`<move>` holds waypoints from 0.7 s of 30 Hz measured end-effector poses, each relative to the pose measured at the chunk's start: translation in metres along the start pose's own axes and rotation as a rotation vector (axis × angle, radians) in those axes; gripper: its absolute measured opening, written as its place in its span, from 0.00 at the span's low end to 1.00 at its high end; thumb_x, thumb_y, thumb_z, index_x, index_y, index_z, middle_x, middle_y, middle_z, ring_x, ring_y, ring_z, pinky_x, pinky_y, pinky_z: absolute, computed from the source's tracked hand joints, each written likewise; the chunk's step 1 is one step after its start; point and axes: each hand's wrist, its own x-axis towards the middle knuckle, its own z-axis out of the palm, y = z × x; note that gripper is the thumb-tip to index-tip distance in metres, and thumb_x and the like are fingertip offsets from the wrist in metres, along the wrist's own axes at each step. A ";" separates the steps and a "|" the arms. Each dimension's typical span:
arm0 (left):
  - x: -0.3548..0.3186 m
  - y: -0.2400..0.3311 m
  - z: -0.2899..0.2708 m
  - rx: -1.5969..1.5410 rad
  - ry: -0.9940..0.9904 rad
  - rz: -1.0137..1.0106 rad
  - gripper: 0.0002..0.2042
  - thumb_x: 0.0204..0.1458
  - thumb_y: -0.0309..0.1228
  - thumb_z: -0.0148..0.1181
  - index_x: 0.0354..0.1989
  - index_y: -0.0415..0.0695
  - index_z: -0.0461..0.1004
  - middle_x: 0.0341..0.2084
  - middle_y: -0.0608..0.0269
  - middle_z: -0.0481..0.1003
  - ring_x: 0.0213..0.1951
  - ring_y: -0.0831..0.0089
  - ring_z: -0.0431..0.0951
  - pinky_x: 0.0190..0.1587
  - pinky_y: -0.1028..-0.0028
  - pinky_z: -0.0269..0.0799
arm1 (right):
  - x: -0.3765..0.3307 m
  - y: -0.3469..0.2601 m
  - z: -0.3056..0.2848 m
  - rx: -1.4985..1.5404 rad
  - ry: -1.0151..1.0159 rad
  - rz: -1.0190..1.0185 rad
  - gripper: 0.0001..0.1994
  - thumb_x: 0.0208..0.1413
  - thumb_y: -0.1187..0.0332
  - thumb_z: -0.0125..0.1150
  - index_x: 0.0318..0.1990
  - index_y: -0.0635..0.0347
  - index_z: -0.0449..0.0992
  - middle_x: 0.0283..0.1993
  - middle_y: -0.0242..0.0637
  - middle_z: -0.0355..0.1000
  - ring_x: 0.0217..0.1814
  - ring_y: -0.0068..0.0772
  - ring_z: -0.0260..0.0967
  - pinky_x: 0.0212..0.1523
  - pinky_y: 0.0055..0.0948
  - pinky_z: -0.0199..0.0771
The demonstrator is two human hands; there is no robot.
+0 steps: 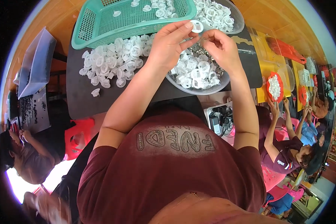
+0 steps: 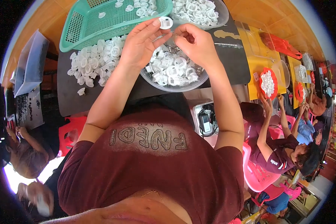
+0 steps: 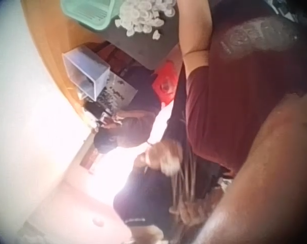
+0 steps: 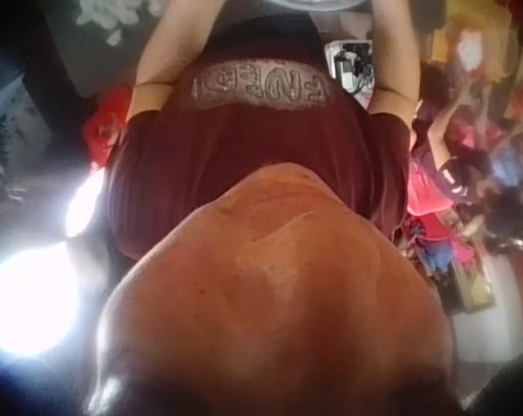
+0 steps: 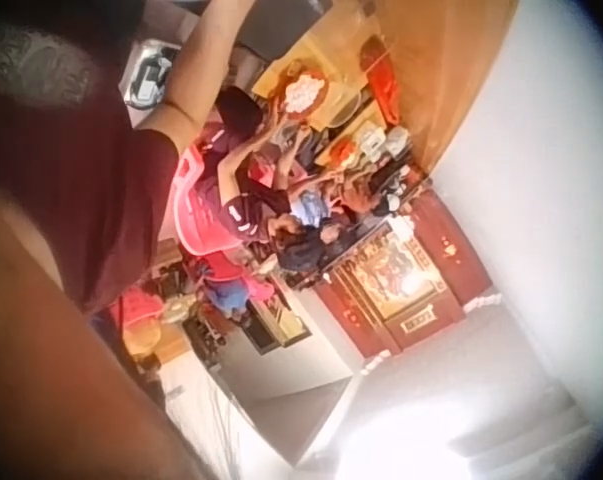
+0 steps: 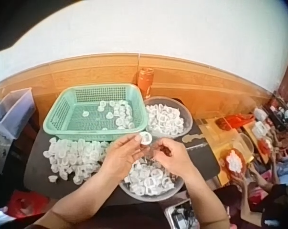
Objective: The person assembles small parts by inserting metal components into plastic pieces by hand.
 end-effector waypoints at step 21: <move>0.000 -0.006 0.000 -0.008 -0.025 -0.052 0.14 0.60 0.31 0.56 0.51 0.37 0.71 0.43 0.56 0.76 0.45 0.66 0.78 0.51 0.66 0.77 | -0.019 -0.023 0.009 0.087 0.162 -0.009 0.10 0.53 0.72 0.67 0.43 0.61 0.82 0.35 0.30 0.74 0.29 0.15 0.68 0.28 0.15 0.68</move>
